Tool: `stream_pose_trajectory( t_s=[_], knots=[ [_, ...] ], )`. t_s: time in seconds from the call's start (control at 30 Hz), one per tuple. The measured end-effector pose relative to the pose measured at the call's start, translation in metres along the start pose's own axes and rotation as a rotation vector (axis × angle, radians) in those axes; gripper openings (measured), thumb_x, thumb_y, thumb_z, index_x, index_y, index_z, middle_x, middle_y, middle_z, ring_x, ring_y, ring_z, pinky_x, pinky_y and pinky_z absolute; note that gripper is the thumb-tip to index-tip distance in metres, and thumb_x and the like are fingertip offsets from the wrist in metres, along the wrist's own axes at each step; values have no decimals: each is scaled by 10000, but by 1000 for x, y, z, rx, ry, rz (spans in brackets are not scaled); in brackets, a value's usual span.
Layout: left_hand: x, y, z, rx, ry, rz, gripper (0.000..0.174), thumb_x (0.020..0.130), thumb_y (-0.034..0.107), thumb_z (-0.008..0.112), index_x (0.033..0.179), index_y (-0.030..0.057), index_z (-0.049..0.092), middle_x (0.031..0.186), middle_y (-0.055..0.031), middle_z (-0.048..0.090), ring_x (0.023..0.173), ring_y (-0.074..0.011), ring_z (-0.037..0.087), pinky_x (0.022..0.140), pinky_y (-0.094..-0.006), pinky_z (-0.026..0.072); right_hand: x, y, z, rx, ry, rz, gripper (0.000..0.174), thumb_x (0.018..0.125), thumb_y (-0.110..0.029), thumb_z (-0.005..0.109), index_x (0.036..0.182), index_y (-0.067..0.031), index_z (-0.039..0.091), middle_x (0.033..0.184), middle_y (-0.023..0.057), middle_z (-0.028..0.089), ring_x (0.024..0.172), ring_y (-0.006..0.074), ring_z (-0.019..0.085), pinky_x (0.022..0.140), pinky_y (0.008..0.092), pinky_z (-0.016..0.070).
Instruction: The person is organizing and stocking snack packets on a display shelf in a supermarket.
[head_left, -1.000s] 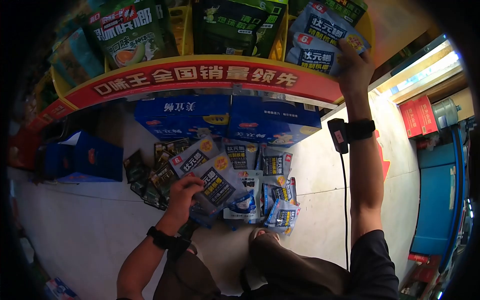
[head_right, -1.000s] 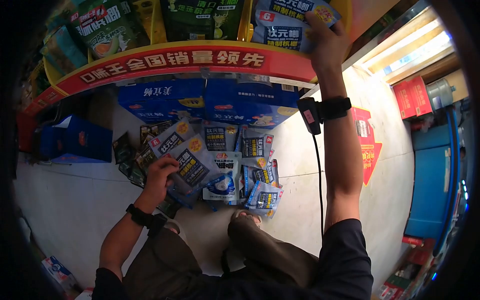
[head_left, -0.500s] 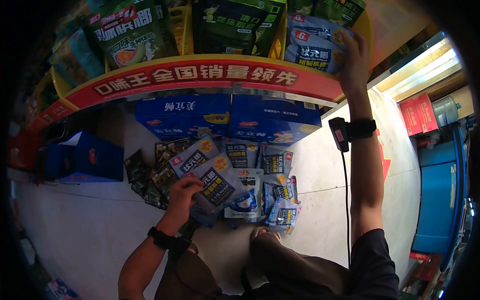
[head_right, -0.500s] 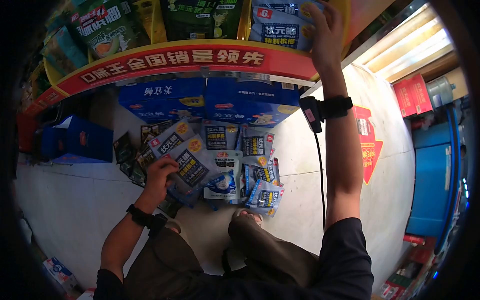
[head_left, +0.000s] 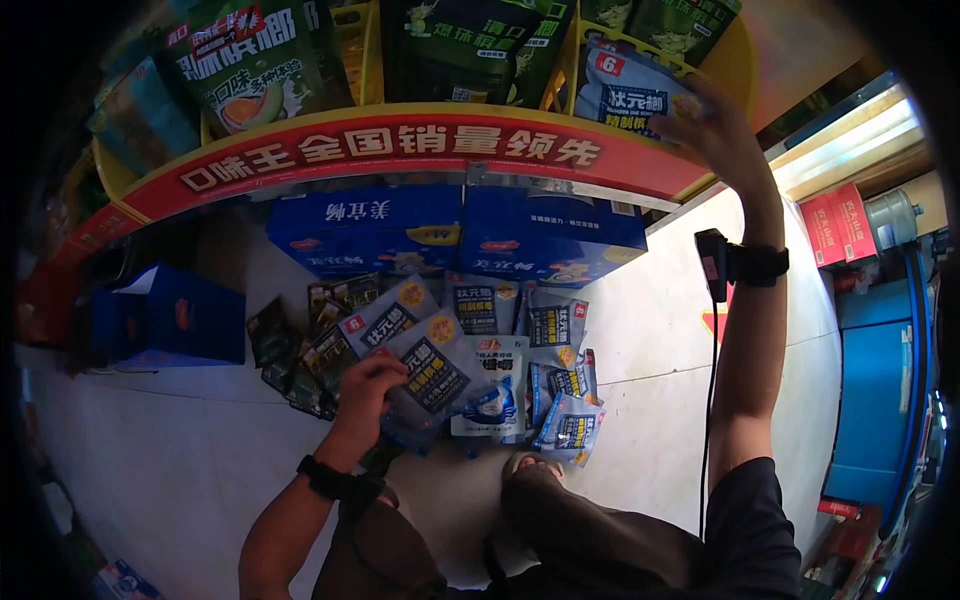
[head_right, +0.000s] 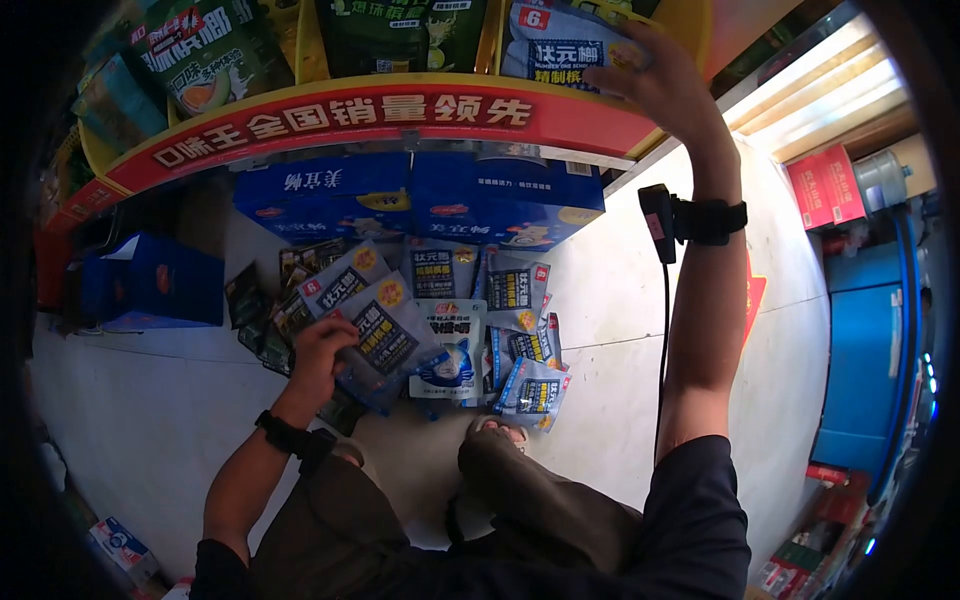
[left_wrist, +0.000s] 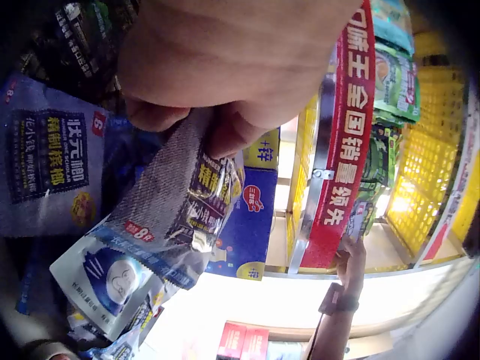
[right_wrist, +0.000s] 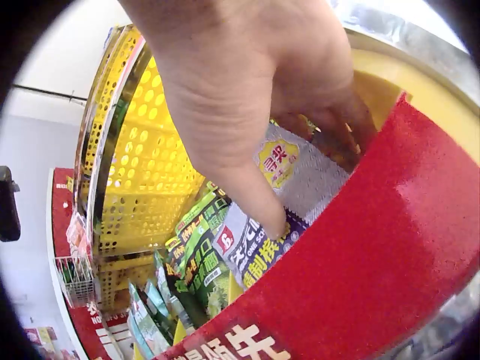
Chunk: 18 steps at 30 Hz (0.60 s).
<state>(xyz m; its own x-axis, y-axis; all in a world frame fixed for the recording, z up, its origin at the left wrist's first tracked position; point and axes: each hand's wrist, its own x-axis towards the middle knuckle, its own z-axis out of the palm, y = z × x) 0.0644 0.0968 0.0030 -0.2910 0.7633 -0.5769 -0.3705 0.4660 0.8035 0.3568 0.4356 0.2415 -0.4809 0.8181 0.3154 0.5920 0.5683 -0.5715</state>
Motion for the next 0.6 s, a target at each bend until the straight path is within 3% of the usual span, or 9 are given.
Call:
stream_pose_trajectory(
  t_s=[0.1, 0.17, 0.2, 0.27, 0.3, 0.37, 0.5, 0.6],
  knots=[
    [0, -3, -2, -11, -21, -6, 74, 802, 102, 658, 855, 94, 709, 779, 41, 589, 606, -37, 466, 490, -209, 297, 10, -1, -4, -101, -163, 20, 583, 809, -105, 777, 1310, 30, 511, 1162, 143, 630, 984, 203, 655, 852, 317, 567],
    [-1, -1, -2, -6, -36, -8, 70, 806, 105, 657, 854, 100, 709, 795, 46, 592, 636, -32, 471, 499, -206, 300, 13, 7, 1, -278, -50, -198, 581, 808, -127, 778, 1297, 38, 510, 1159, 144, 637, 956, 203, 652, 860, 327, 548],
    [-2, 0, -2, -2, -39, -11, 70, 806, 105, 657, 854, 100, 709, 795, 46, 592, 636, -32, 471, 499, -206, 300, 15, 15, 5, -280, -49, -193, 581, 808, -127, 778, 1297, 38, 510, 1159, 144, 637, 956, 203, 652, 860, 327, 548],
    [-2, 3, 1, 14, -52, -27, 66, 809, 107, 660, 857, 102, 704, 818, 51, 592, 674, -28, 474, 514, -206, 305, 18, 31, 8, 197, -13, -45, 595, 805, -127, 778, 1308, 29, 501, 1172, 151, 635, 991, 203, 637, 885, 344, 525],
    [-3, 3, 2, 18, -55, -30, 66, 809, 107, 660, 857, 102, 704, 818, 51, 592, 674, -28, 474, 514, -206, 305, 16, 31, 8, 197, -10, -39, 595, 805, -127, 778, 1308, 29, 501, 1172, 151, 635, 991, 203, 637, 885, 344, 525],
    [-6, 4, 2, 14, -111, 1, 60, 823, 100, 653, 862, 93, 698, 827, 55, 585, 695, -29, 475, 524, -207, 308, 12, 30, 14, -121, 49, -127, 636, 801, -103, 780, 1349, 10, 478, 1202, 169, 621, 1053, 219, 624, 920, 364, 505],
    [-6, 9, 8, 13, -182, 91, 75, 852, 82, 637, 892, 72, 700, 823, 43, 599, 653, -31, 468, 523, -200, 317, -3, 30, 31, -25, 140, -154, 712, 797, -111, 792, 1401, -16, 429, 1204, 175, 615, 1112, 240, 606, 939, 365, 500],
    [-7, 14, 12, 40, -188, 92, 94, 845, 69, 654, 923, 69, 705, 809, 30, 607, 606, -37, 462, 524, -198, 329, -18, 9, 31, -110, 244, -219, 740, 811, -144, 797, 1417, -21, 392, 1272, 175, 572, 1175, 258, 572, 977, 361, 483]
  ],
)
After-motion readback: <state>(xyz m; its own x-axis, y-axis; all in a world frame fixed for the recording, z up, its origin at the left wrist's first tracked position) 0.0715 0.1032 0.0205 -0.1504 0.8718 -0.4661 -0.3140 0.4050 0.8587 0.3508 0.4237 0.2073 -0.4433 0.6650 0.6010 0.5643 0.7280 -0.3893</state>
